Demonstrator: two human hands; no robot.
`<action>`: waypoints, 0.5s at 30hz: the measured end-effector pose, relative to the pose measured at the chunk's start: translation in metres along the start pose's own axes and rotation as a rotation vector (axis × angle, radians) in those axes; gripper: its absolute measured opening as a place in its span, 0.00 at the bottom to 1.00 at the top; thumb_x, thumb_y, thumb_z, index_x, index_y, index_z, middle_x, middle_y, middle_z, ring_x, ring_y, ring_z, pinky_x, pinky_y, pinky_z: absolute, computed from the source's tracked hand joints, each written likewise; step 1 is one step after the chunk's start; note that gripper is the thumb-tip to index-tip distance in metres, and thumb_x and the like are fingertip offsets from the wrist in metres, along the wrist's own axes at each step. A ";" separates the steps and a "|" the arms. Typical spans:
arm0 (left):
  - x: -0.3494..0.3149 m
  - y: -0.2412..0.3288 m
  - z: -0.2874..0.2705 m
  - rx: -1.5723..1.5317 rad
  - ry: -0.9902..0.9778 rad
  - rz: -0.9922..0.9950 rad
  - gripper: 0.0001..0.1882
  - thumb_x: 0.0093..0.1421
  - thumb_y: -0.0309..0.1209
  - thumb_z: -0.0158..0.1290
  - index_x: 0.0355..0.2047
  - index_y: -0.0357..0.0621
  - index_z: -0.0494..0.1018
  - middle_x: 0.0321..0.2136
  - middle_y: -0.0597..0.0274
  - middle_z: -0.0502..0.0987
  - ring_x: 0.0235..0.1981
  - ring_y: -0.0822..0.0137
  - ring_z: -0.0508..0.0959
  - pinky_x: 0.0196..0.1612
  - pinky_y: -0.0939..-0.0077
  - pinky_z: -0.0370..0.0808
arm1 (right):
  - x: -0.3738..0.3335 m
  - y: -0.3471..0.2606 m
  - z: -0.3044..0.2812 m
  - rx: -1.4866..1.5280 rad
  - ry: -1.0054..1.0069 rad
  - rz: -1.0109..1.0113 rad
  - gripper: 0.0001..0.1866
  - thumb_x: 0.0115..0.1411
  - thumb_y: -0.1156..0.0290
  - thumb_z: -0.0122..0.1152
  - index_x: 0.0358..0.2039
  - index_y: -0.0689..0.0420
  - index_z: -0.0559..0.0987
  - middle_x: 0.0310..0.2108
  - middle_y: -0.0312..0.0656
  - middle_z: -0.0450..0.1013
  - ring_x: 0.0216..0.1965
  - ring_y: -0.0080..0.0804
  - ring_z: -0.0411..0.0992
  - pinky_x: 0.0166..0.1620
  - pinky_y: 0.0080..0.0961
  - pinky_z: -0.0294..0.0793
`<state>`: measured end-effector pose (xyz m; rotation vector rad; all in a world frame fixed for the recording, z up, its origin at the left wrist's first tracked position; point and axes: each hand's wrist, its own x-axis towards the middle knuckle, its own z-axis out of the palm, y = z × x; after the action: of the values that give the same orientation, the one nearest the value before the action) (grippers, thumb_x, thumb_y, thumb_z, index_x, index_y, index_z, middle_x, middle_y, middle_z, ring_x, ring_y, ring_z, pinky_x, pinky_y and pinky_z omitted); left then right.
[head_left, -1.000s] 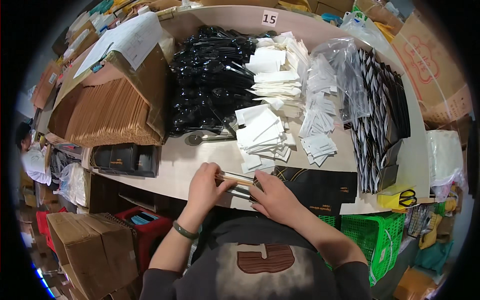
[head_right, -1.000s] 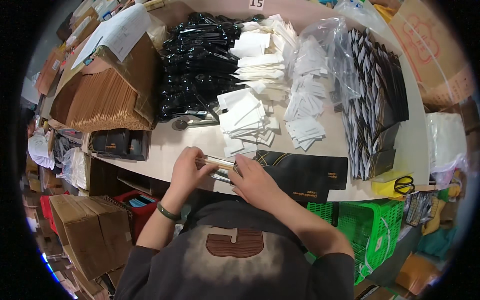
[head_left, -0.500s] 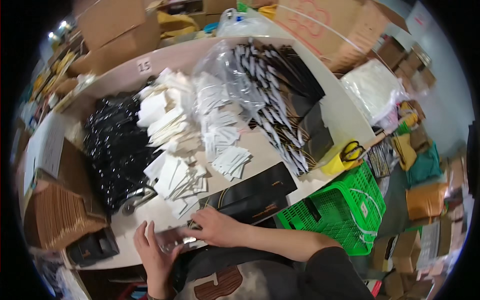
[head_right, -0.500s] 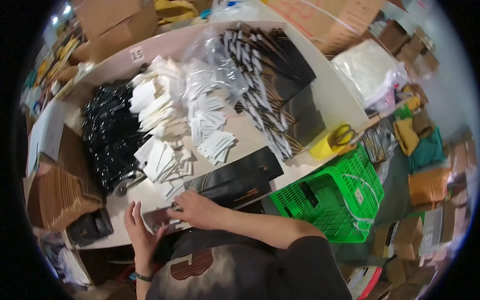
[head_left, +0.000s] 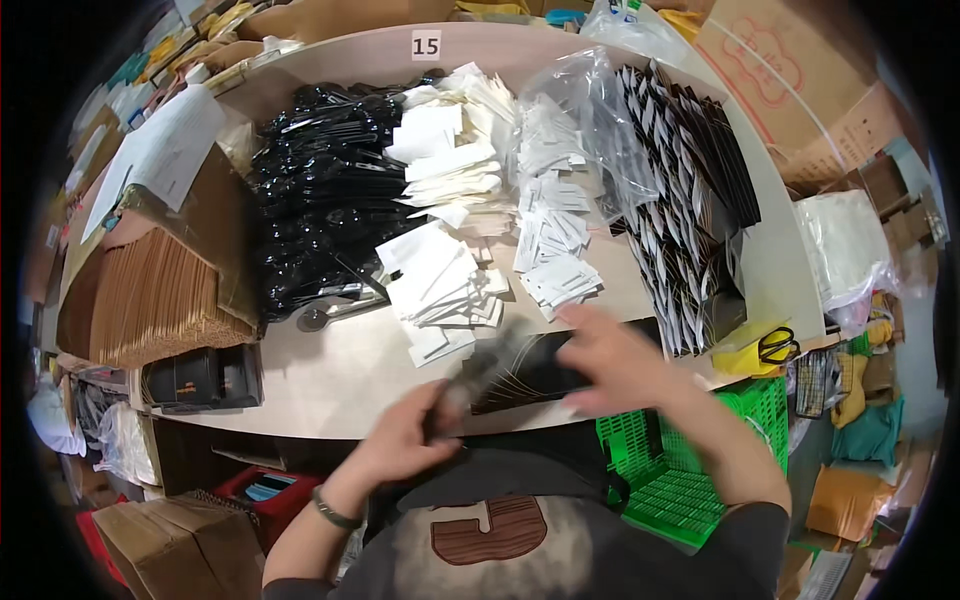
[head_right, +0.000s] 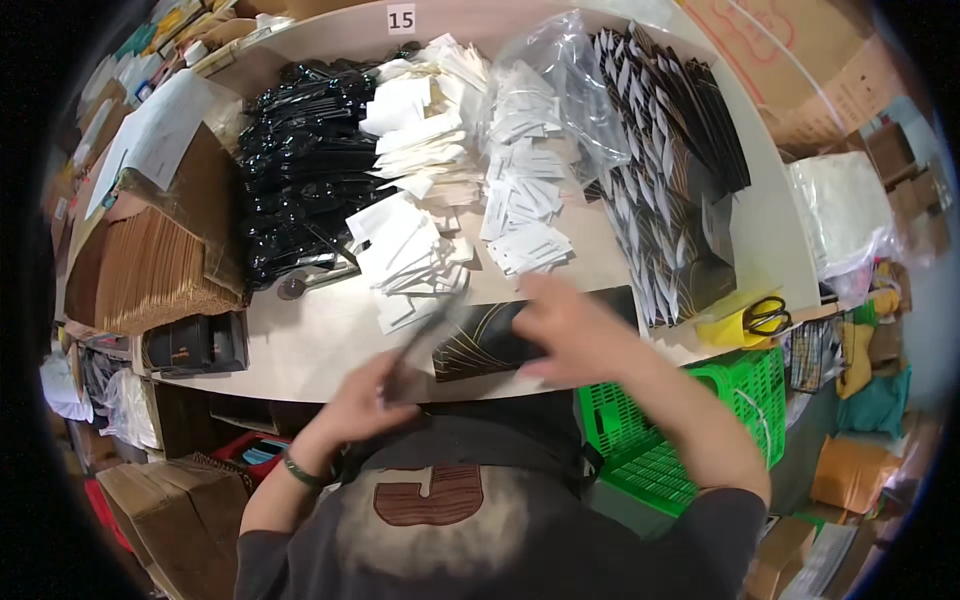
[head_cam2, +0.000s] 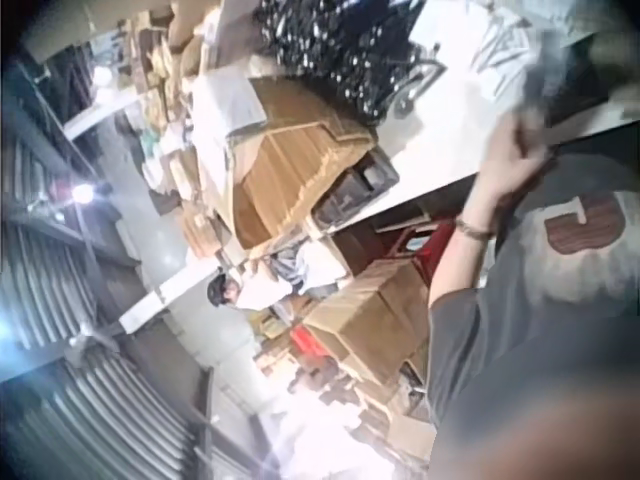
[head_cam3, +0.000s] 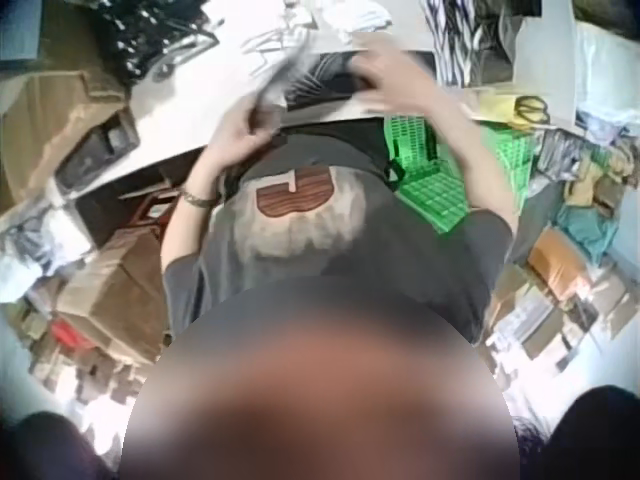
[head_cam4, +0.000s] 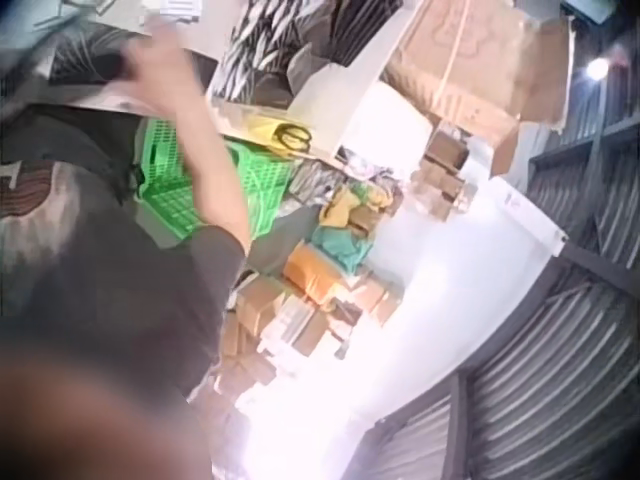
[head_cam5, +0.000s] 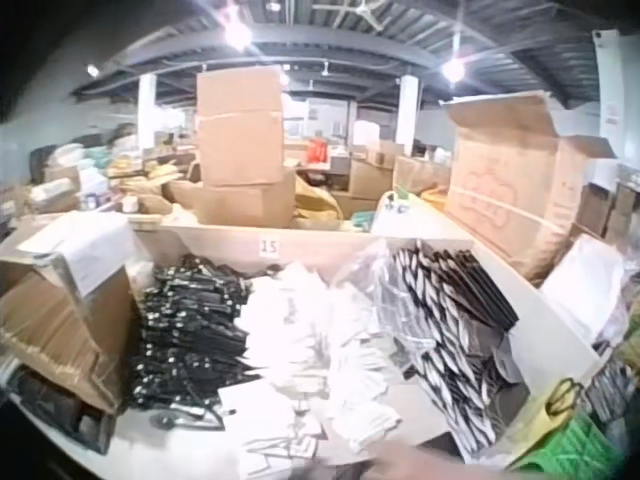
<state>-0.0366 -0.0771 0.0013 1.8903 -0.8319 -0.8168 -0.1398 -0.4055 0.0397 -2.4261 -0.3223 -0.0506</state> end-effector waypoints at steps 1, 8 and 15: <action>0.009 0.011 0.016 0.030 -0.037 0.174 0.22 0.48 0.28 0.64 0.43 0.37 0.70 0.56 0.42 0.70 0.55 0.46 0.73 0.58 0.63 0.69 | 0.001 0.004 0.034 0.323 0.038 0.016 0.25 0.43 0.55 0.76 0.35 0.61 0.79 0.55 0.61 0.67 0.60 0.59 0.64 0.61 0.48 0.64; -0.001 0.009 0.000 0.030 0.077 -0.346 0.22 0.49 0.28 0.63 0.44 0.39 0.70 0.42 0.47 0.77 0.43 0.47 0.78 0.47 0.62 0.75 | 0.037 -0.039 0.084 -0.358 0.110 0.116 0.20 0.53 0.51 0.67 0.28 0.57 0.78 0.34 0.48 0.77 0.41 0.49 0.76 0.44 0.47 0.73; -0.019 -0.019 -0.008 0.473 0.334 -0.087 0.34 0.44 0.25 0.64 0.54 0.43 0.67 0.38 0.50 0.75 0.40 0.45 0.77 0.42 0.58 0.76 | 0.055 -0.041 0.111 -0.241 0.050 0.397 0.14 0.59 0.62 0.59 0.24 0.59 0.77 0.21 0.49 0.75 0.27 0.53 0.76 0.31 0.46 0.75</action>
<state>-0.0362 -0.0506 -0.0088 2.4092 -0.7805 -0.3495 -0.1016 -0.2925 -0.0126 -2.6768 0.2028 0.0272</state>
